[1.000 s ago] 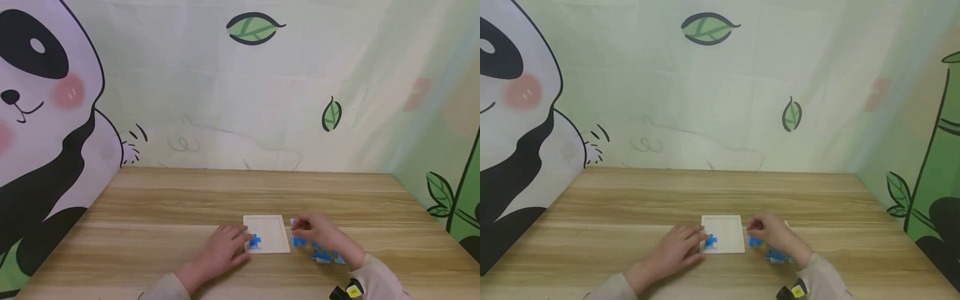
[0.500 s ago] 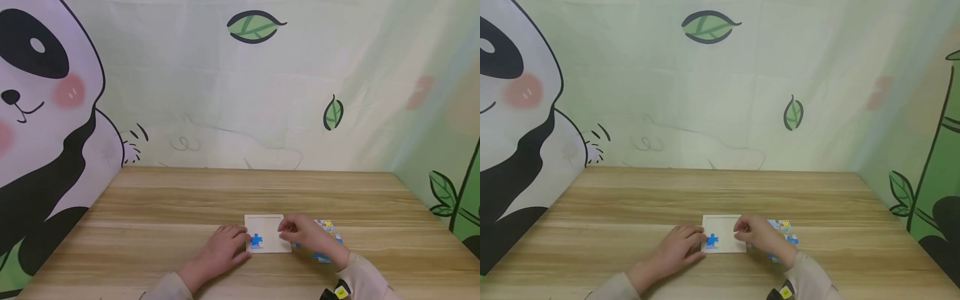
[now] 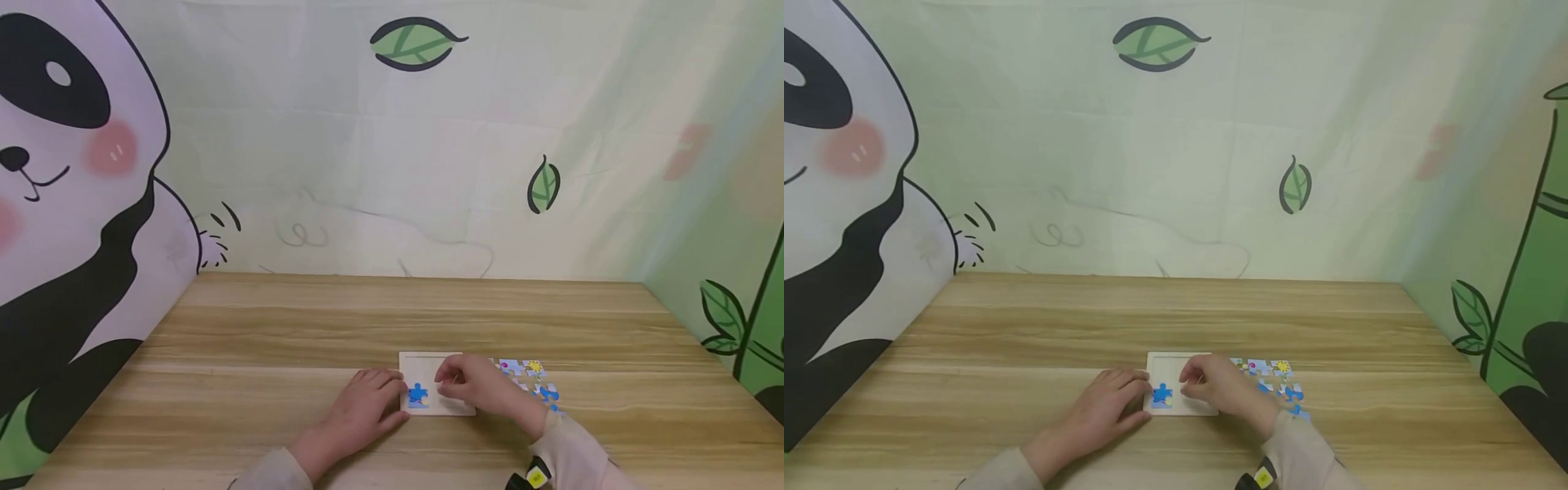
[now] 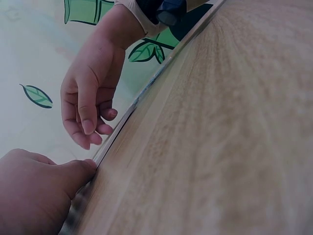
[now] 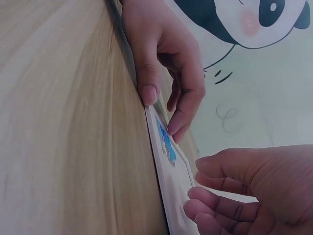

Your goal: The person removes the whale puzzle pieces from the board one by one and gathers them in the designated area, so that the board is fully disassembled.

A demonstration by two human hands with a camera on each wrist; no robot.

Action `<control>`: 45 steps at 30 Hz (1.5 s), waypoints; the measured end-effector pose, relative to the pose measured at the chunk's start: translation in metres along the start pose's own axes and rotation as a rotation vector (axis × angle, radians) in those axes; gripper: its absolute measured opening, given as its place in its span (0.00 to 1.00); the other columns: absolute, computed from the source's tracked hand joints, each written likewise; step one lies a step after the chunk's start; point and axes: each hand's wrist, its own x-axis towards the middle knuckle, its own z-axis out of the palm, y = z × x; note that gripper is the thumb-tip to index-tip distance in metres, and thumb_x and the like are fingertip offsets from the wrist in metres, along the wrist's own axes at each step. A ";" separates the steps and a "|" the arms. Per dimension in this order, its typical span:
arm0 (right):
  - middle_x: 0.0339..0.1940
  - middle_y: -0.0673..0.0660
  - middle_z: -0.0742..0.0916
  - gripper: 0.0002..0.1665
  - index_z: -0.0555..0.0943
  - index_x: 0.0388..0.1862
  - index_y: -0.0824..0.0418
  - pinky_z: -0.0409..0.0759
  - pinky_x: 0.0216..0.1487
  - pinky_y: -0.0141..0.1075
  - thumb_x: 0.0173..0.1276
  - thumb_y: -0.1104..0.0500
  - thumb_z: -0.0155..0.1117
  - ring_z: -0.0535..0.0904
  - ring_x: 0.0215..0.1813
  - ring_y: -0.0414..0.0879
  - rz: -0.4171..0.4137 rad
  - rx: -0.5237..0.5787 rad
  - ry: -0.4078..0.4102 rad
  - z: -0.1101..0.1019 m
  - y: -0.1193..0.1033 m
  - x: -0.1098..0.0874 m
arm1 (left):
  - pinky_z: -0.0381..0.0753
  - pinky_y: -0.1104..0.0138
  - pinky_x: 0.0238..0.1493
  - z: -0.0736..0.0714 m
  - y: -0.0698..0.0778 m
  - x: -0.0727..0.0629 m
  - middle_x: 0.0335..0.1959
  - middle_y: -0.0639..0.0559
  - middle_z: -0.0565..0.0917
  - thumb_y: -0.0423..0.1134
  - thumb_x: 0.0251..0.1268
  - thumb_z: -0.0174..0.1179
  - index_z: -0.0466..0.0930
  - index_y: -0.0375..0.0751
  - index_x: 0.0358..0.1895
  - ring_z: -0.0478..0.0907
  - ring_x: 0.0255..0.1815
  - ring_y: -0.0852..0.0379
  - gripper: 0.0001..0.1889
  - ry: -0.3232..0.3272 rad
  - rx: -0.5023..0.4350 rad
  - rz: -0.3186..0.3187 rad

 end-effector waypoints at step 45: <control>0.29 0.49 0.80 0.07 0.80 0.39 0.62 0.72 0.32 0.27 0.60 0.65 0.65 0.72 0.30 0.38 0.001 -0.002 -0.021 0.018 -0.012 0.016 | 0.72 0.57 0.62 -0.002 0.001 0.001 0.55 0.53 0.81 0.53 0.63 0.60 0.78 0.48 0.49 0.75 0.58 0.53 0.17 0.003 0.017 -0.012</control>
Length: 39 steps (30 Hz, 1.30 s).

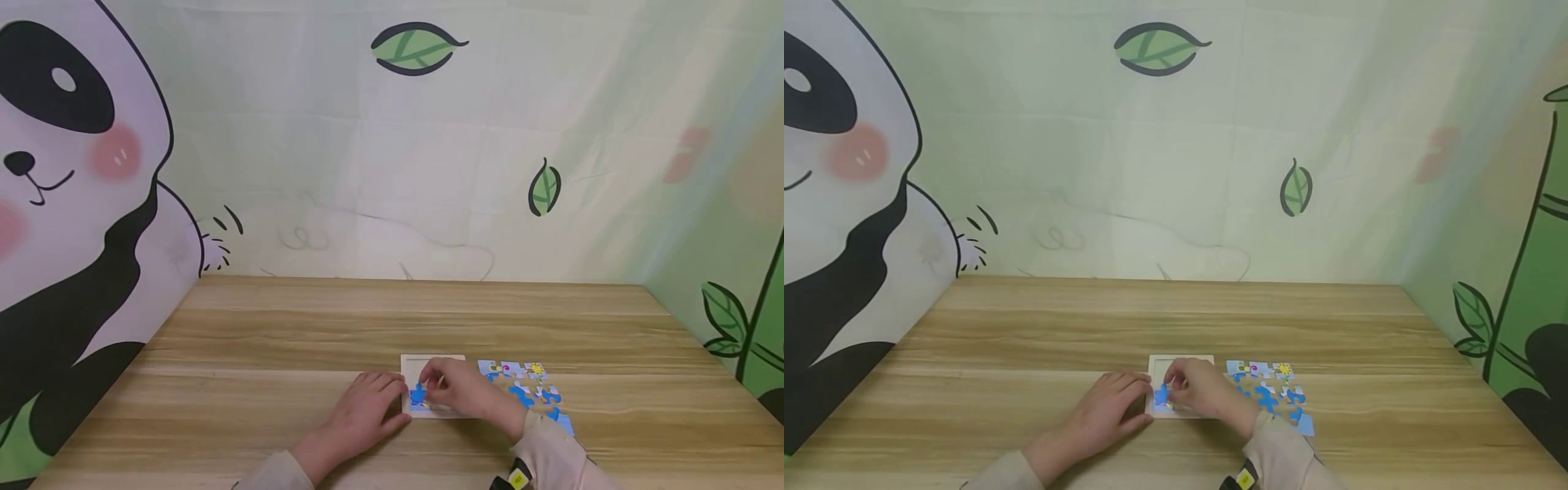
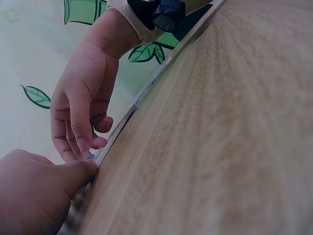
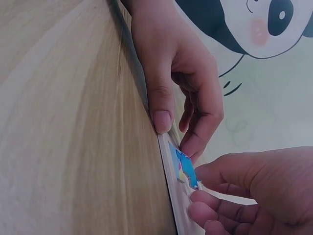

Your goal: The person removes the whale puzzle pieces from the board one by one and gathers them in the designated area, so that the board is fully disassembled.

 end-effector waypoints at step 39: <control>0.31 0.55 0.81 0.03 0.79 0.38 0.64 0.73 0.23 0.26 0.66 0.67 0.61 0.73 0.28 0.40 0.004 0.239 0.004 -0.013 0.001 -0.004 | 0.72 0.57 0.63 0.001 0.000 -0.001 0.55 0.53 0.81 0.54 0.63 0.60 0.78 0.48 0.50 0.75 0.58 0.53 0.18 0.004 0.007 0.012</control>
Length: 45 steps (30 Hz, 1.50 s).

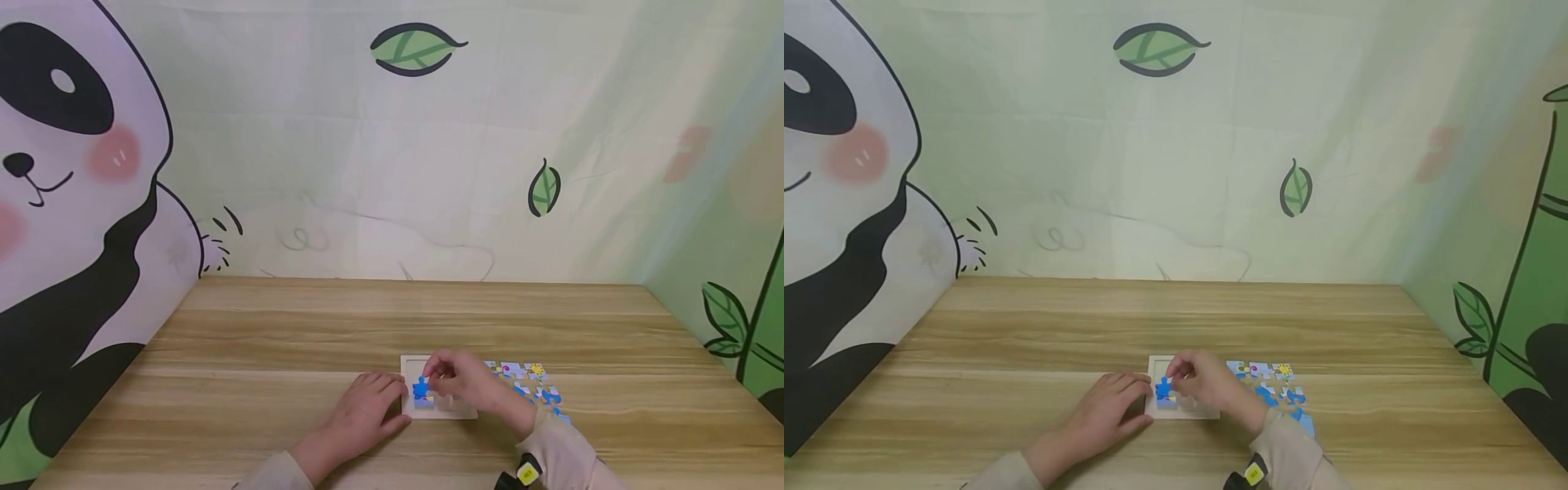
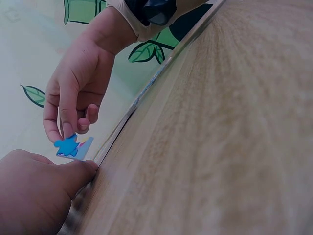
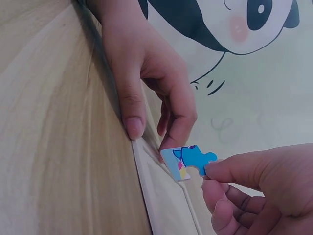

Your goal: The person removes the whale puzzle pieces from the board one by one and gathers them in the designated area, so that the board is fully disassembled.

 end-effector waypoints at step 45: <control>0.28 0.55 0.79 0.07 0.78 0.40 0.67 0.75 0.23 0.30 0.69 0.63 0.59 0.74 0.27 0.41 0.017 0.025 0.003 -0.050 0.004 -0.051 | 0.74 0.58 0.61 -0.001 0.001 -0.001 0.53 0.53 0.81 0.52 0.63 0.61 0.78 0.47 0.48 0.76 0.57 0.54 0.16 0.019 0.001 0.018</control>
